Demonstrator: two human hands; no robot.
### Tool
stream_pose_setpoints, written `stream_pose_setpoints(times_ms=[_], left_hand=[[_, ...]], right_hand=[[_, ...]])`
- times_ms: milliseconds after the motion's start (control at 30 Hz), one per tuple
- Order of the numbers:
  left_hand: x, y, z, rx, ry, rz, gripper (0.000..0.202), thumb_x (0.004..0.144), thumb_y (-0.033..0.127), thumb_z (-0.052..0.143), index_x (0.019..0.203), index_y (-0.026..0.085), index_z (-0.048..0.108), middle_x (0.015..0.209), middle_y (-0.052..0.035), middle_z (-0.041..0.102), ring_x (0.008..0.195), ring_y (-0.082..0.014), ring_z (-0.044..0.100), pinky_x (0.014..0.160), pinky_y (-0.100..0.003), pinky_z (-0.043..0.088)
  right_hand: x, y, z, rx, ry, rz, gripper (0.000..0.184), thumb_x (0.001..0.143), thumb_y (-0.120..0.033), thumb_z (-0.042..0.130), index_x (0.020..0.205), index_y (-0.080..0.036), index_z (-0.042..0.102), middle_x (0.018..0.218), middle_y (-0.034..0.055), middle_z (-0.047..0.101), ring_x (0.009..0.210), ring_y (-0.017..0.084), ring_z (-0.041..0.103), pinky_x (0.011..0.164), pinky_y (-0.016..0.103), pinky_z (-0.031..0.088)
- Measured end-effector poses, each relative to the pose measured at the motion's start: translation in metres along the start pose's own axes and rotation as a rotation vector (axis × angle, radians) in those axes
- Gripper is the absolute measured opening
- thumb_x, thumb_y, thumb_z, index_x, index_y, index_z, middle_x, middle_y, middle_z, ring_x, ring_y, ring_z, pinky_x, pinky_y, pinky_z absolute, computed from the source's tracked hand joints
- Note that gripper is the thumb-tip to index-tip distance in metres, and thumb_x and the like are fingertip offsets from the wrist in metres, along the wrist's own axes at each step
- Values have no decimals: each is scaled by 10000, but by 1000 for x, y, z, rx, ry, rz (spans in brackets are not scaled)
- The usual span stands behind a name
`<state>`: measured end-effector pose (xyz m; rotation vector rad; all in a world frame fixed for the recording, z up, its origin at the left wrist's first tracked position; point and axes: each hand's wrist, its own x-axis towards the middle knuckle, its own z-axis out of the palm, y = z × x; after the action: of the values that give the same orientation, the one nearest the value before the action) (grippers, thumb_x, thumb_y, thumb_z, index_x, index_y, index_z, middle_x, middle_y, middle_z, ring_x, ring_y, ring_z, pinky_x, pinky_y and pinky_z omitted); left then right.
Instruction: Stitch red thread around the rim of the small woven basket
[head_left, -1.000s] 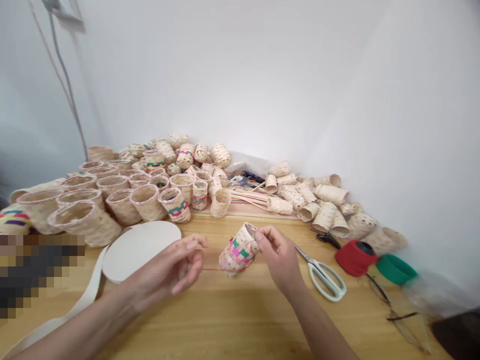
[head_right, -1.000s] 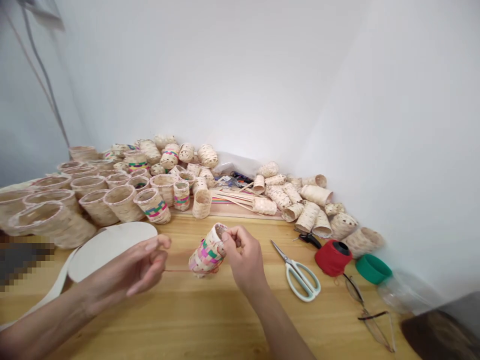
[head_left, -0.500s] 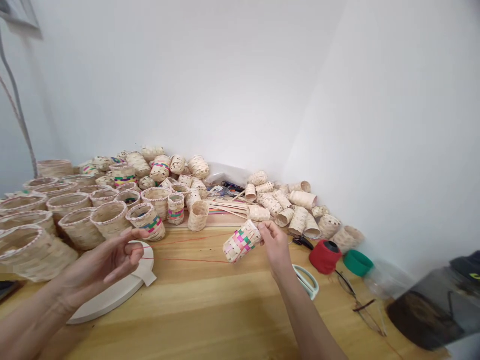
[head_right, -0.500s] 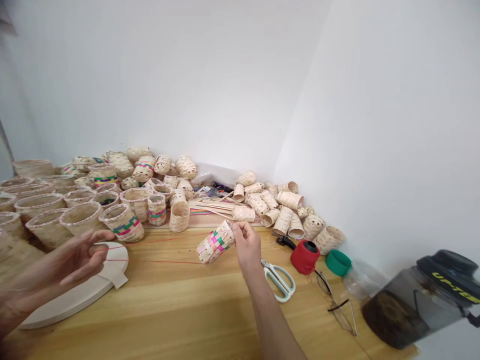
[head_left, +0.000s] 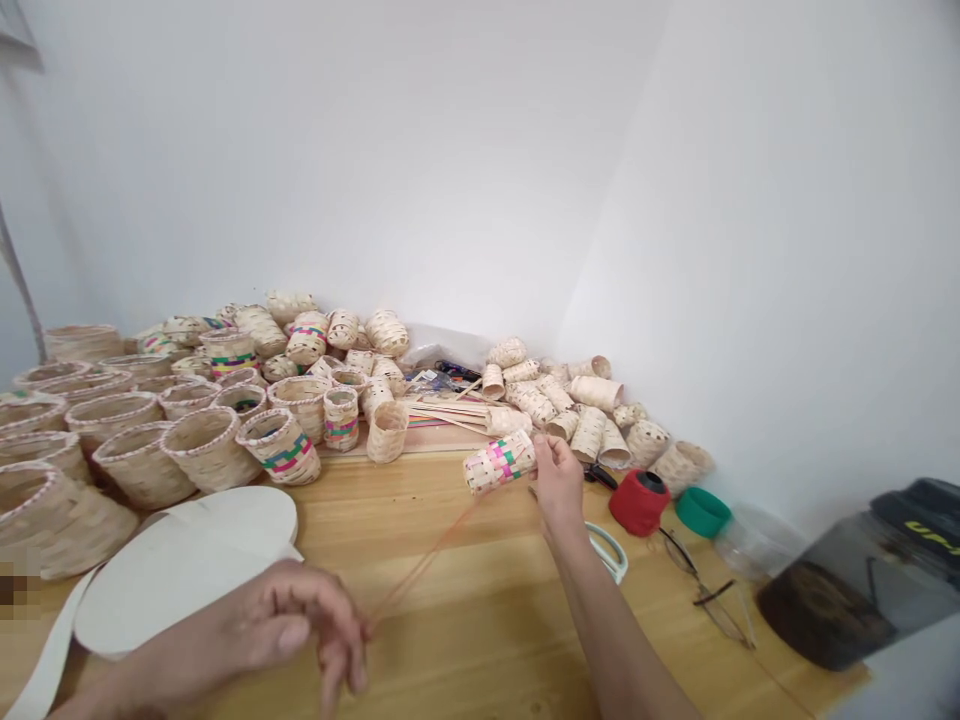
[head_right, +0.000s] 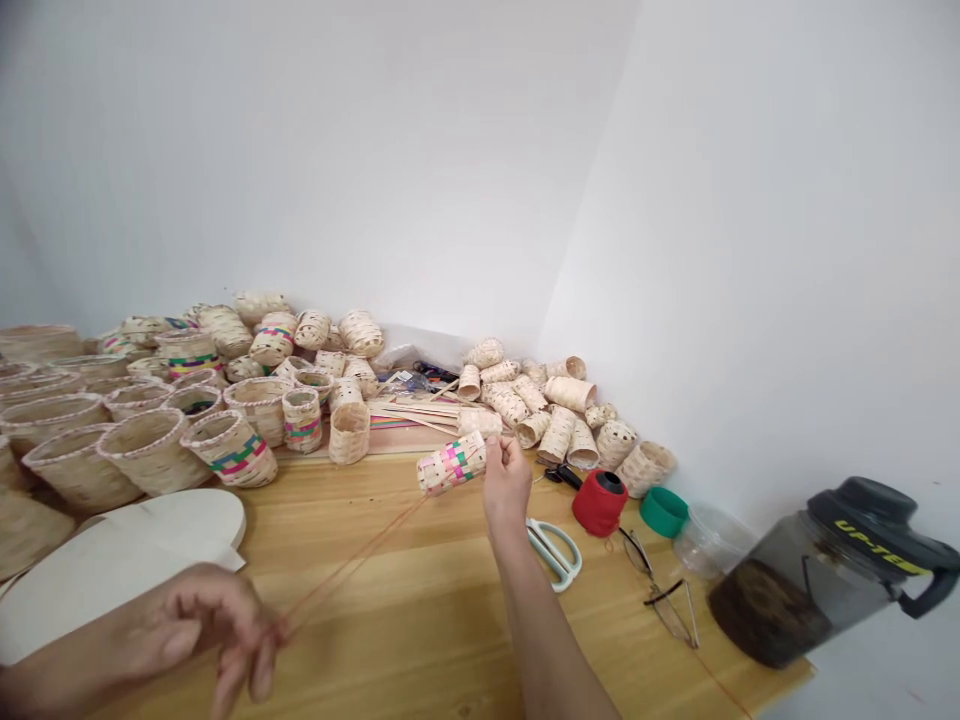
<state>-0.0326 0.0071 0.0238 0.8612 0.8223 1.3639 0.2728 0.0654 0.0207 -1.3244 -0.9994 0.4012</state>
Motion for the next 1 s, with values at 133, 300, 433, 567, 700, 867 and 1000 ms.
stream_pose_setpoints(times_ms=[133,300,433,567,700,867,1000], left_hand=[[0,-7,-8,-108,-65,-87,272,822,427,575,994,240,671,574,-12,557,651,-192,581,634,-298,523],[11,2,-21,-218,-206,-158,318,712,293,709,1023,251,658,666,-19,608,609,-181,585,627,-332,559],[20,12,-17,-326,-128,-64,435,739,84,630,1144,238,593,814,-20,656,623,-137,610,636,-271,575],[27,13,-18,-368,-102,-50,365,851,80,483,1192,186,560,840,-49,671,613,-128,629,749,-332,578],[30,10,-23,-360,-81,-69,328,906,125,414,1199,155,558,801,-63,667,590,-126,629,690,-302,575],[29,10,-23,-346,-41,-103,249,906,147,443,1099,134,599,743,-53,641,565,-117,615,603,-247,559],[31,8,-24,-279,-10,-159,181,892,130,477,1000,125,622,649,-25,610,504,-100,587,549,-212,543]], right_hand=[[0,1,0,-13,10,-4,349,765,-514,529,748,-167,572,599,-17,529,560,138,456,509,240,389],[-4,-5,2,11,-31,-8,346,747,-509,548,732,-166,583,586,-12,551,541,136,465,488,236,384],[-7,-11,3,52,-87,8,347,721,-509,575,722,-163,590,583,-7,571,510,129,459,462,234,374],[-9,-14,4,87,-115,34,345,682,-506,625,714,-163,600,554,-14,563,496,122,446,453,230,366],[-9,-13,5,113,-122,64,372,650,-527,653,714,-163,610,564,-11,577,502,121,445,454,229,360],[-8,-12,5,138,-102,77,366,635,-519,679,717,-167,617,563,-20,563,516,120,437,465,228,357],[-8,-13,4,174,-138,72,360,642,-522,681,703,-174,614,580,-19,559,531,121,439,475,226,376]])
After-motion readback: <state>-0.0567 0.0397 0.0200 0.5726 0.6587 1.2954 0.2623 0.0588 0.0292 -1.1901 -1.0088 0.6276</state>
